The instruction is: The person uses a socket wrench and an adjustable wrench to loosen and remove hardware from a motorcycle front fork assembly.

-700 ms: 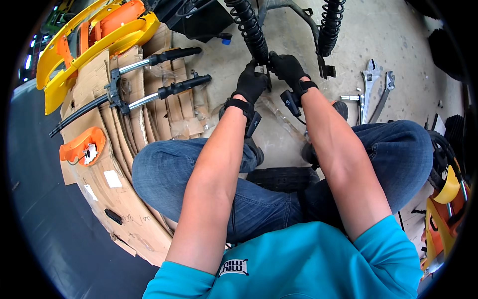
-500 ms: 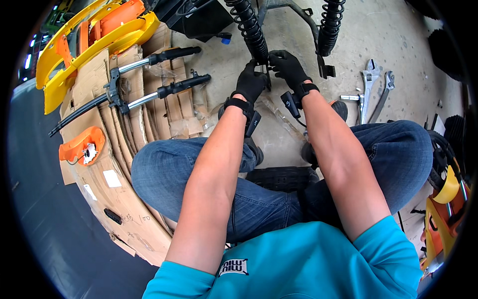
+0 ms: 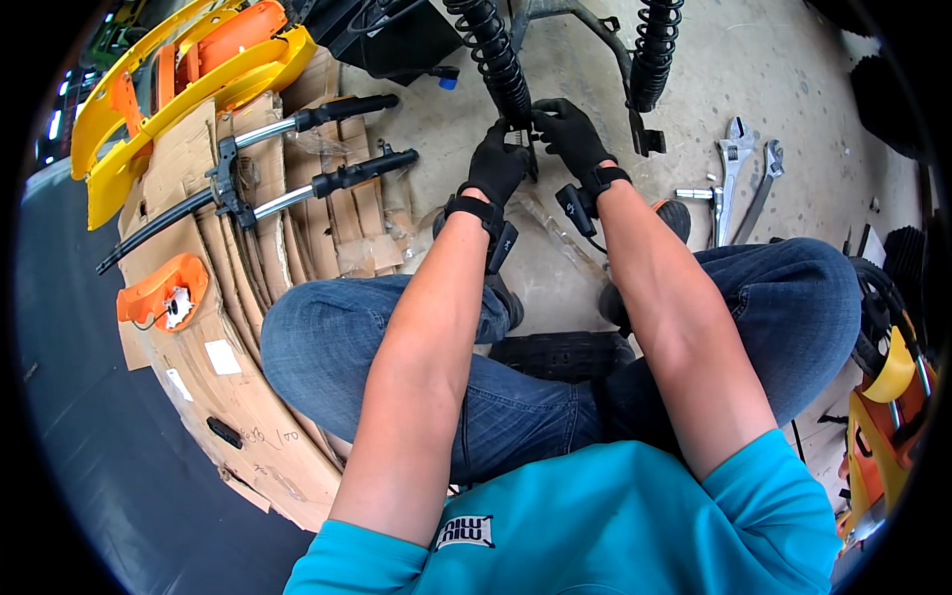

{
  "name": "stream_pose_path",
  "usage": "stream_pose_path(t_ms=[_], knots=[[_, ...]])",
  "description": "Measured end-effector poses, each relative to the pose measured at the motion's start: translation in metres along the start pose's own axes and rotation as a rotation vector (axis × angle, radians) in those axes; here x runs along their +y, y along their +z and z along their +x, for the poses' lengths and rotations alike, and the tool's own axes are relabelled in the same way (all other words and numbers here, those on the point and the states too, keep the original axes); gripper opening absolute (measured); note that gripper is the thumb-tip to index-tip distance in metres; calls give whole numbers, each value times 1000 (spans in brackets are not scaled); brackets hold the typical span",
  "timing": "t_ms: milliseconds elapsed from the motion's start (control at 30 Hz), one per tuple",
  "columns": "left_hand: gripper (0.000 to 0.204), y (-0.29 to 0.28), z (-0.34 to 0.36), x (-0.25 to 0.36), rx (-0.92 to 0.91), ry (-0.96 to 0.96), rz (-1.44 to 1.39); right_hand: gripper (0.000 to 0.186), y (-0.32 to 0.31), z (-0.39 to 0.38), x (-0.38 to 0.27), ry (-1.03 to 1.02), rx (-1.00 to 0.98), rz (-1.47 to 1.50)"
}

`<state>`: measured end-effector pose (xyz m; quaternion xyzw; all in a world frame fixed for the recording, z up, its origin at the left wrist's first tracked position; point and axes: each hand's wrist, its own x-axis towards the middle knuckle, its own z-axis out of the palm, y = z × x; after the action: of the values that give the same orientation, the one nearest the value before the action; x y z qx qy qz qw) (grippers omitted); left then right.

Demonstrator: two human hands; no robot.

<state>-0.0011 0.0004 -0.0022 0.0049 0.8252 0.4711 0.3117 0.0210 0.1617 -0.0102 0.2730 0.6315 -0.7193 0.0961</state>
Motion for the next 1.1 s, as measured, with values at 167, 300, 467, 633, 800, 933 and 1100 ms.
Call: stream_pose_path(t_ms=[167,300,467,633,800,933,1100], knots=[[68,2,1,-2,21,9,-44,30,-5,9,4,-48,-81,-63],[68,2,0,0,15,8,-5,28,-7,16,7,-73,-98,-181],[69,-2,-2,0,4,14,48,25,-1,7,7,1,-77,-69],[69,-1,-4,5,8,-7,30,24,-5,6,6,-35,-95,-27],[70,0,-4,5,-10,-11,19,22,-6,14,12,-96,-91,-113],[71,-1,-3,2,-20,-3,25,24,-4,23,15,-40,-56,-287],[60,0,-6,-2,-17,-38,-143,26,-2,10,14,54,-63,-112]])
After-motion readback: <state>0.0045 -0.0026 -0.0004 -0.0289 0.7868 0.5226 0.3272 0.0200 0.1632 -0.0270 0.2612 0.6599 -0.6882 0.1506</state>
